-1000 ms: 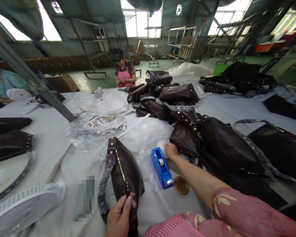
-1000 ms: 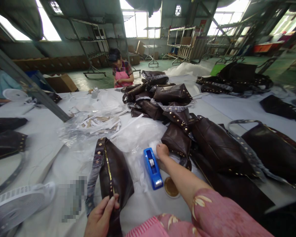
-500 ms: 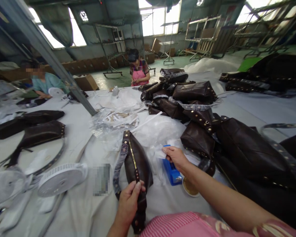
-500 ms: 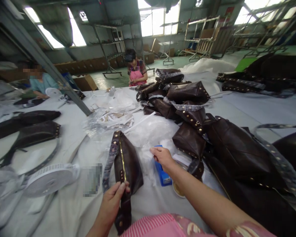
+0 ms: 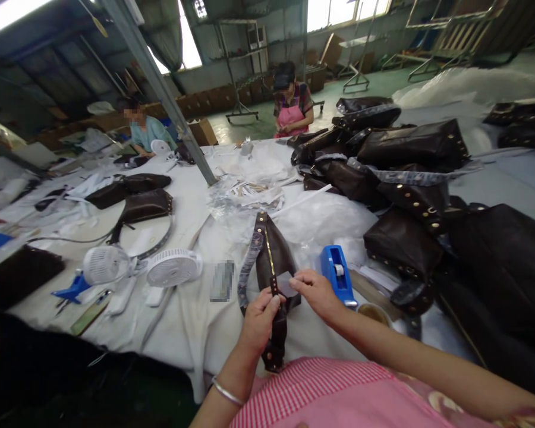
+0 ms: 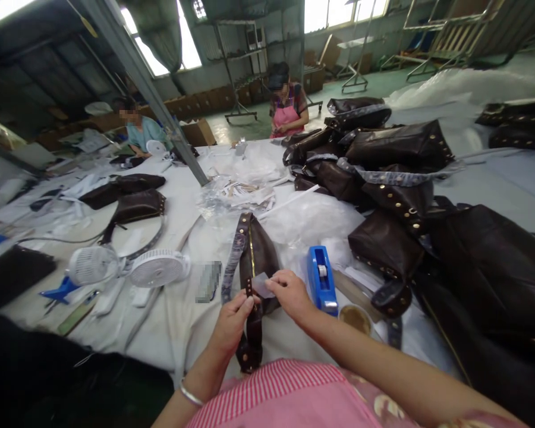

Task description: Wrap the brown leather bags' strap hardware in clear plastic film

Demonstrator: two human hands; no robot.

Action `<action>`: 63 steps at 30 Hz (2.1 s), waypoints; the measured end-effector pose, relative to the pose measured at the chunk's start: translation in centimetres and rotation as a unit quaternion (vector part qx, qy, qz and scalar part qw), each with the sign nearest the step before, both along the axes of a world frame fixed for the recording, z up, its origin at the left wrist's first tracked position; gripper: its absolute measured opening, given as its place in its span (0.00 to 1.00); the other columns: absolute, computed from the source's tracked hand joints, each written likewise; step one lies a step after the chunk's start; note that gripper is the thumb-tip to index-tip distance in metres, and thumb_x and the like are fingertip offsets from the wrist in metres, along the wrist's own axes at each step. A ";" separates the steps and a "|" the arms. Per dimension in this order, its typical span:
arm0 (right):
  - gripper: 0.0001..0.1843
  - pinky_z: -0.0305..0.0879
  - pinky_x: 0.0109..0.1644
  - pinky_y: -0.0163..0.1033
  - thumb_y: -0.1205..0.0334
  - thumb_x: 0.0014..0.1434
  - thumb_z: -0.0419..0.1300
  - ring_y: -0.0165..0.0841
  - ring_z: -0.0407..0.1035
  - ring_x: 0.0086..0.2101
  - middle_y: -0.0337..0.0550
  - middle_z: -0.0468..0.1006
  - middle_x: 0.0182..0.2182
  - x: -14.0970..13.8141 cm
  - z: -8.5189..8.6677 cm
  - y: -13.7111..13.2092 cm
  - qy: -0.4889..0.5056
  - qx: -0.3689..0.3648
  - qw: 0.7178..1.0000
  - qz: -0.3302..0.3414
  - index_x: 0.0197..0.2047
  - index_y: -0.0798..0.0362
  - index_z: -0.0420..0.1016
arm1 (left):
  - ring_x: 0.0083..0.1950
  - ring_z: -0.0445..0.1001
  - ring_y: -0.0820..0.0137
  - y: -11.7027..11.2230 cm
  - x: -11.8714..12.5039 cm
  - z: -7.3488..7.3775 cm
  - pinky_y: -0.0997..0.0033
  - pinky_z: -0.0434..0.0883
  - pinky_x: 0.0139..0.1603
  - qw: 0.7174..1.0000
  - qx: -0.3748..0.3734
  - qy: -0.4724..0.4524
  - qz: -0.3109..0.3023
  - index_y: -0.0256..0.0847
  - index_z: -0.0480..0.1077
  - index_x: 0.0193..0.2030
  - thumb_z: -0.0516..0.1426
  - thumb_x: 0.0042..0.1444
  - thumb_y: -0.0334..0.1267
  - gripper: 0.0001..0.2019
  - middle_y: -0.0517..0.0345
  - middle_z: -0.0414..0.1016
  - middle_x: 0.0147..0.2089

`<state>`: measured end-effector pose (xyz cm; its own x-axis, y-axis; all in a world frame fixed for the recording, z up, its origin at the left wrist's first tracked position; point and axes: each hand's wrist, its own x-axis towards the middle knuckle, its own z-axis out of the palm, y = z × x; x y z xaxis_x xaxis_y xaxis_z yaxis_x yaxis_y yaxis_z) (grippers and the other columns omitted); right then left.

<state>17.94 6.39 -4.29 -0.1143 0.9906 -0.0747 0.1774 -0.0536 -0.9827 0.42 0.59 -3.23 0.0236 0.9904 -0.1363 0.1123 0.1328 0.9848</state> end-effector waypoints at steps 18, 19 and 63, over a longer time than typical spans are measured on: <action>0.15 0.56 0.34 0.35 0.56 0.60 0.57 0.33 0.69 0.29 0.42 0.79 0.28 1.6 2.2 -0.3 -0.306 0.047 0.868 0.389 0.29 0.53 0.80 | 0.35 0.69 0.69 0.9 -0.6 -0.7 0.72 0.65 0.38 0.997 -0.047 0.034 0.050 0.38 0.78 0.35 0.56 0.59 0.51 0.18 0.60 0.75 0.31; 0.16 0.55 0.33 0.35 0.54 0.61 0.56 0.33 0.68 0.29 0.43 0.79 0.28 1.5 2.3 -0.1 -0.313 0.053 0.859 0.401 0.30 0.53 0.80 | 0.35 0.69 0.69 0.8 -0.6 -0.7 0.72 0.64 0.37 0.997 -0.047 0.038 0.047 0.38 0.78 0.34 0.55 0.59 0.52 0.18 0.60 0.74 0.31; 0.22 0.54 0.21 0.29 0.44 0.50 0.68 0.24 0.60 0.19 0.33 0.67 0.18 -0.8 -1.3 1.3 0.274 -0.305 0.912 -0.011 0.26 0.53 0.66 | 0.35 0.72 0.68 -0.7 1.0 0.7 0.72 0.66 0.39 0.994 -0.007 0.107 0.007 0.39 0.77 0.34 0.53 0.62 0.47 0.16 0.59 0.75 0.30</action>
